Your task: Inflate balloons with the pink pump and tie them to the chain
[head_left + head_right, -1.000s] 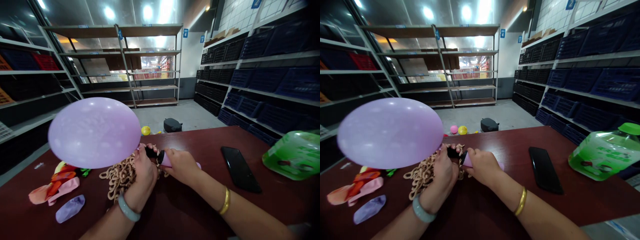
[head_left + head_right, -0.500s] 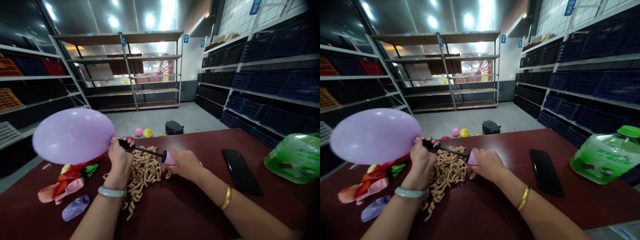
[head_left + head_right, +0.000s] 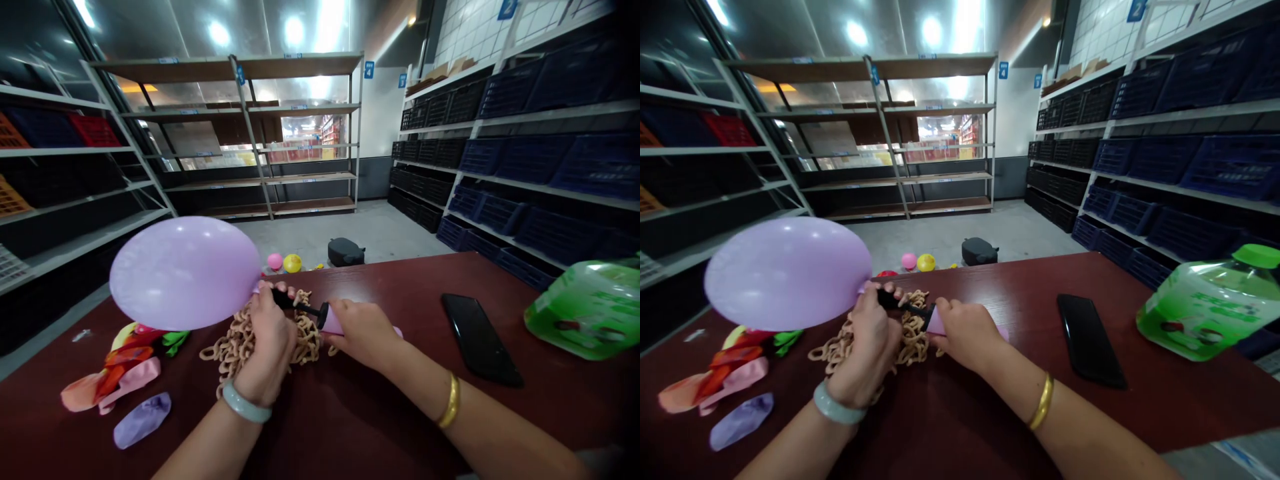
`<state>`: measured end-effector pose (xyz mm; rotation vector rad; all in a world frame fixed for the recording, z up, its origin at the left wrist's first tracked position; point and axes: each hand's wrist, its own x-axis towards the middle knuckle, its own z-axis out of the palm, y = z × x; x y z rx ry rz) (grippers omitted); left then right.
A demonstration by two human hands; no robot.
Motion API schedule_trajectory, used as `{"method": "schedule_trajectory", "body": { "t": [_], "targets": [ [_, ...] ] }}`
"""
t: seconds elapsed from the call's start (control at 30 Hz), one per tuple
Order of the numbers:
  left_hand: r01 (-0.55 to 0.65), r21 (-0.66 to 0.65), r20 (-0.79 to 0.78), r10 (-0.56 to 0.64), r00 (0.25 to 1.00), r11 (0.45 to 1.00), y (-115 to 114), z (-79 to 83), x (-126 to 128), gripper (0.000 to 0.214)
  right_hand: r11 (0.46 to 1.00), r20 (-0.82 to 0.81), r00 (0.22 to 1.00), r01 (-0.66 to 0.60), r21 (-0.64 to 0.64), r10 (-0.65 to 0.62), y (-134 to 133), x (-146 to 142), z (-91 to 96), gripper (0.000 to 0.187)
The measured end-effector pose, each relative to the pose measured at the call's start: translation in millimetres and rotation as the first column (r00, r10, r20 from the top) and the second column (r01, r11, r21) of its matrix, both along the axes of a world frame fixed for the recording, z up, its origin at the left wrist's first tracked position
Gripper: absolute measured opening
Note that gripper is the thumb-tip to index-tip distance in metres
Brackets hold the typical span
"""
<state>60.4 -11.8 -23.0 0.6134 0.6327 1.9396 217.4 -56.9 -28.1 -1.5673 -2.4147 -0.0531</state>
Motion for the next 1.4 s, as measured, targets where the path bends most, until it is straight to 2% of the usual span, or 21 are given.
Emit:
{"method": "schedule_trajectory", "body": {
  "t": [0.17,0.3,0.4,0.6,0.73,0.9,1.23,1.4],
  "targets": [
    [0.106,-0.025,0.018,-0.106,0.994,0.994,-17,-3.6,26,0.025,1.000,-0.060,0.998,0.016,-0.014,-0.016,-3,-5,1.8,0.052],
    [0.119,-0.008,0.007,-0.119,0.993,0.993,-16,0.2,23,0.025,1.000,-0.076,0.997,0.011,-0.020,-0.013,-3,-5,4.4,0.050],
    [0.076,0.030,-0.018,-0.075,0.997,0.997,-6,7.8,4,0.024,1.000,-0.074,0.997,0.001,-0.008,-0.001,1,-1,3.6,0.050],
    [-0.028,0.050,0.035,0.026,0.999,0.998,17,28.3,-58,0.018,0.999,-0.047,0.998,-0.038,-0.007,0.037,7,8,-0.2,0.048],
    [-0.041,0.049,0.063,0.038,0.997,0.998,20,33.0,-74,0.019,0.999,-0.024,0.999,-0.044,0.018,0.045,9,13,-0.7,0.049],
    [-0.045,0.059,0.076,0.041,0.996,0.997,18,25.2,-57,0.015,0.998,-0.007,1.000,-0.028,0.054,0.029,9,17,-1.3,0.051],
    [0.093,-0.010,0.056,-0.093,0.994,0.996,-13,-6.5,19,0.023,1.000,-0.019,1.000,-0.004,-0.015,0.003,2,4,2.4,0.048],
    [0.135,-0.017,0.077,-0.133,0.988,0.991,-20,-7.9,29,0.024,0.999,-0.038,0.999,0.003,-0.034,-0.004,0,0,4.3,0.053]
  ]
}}
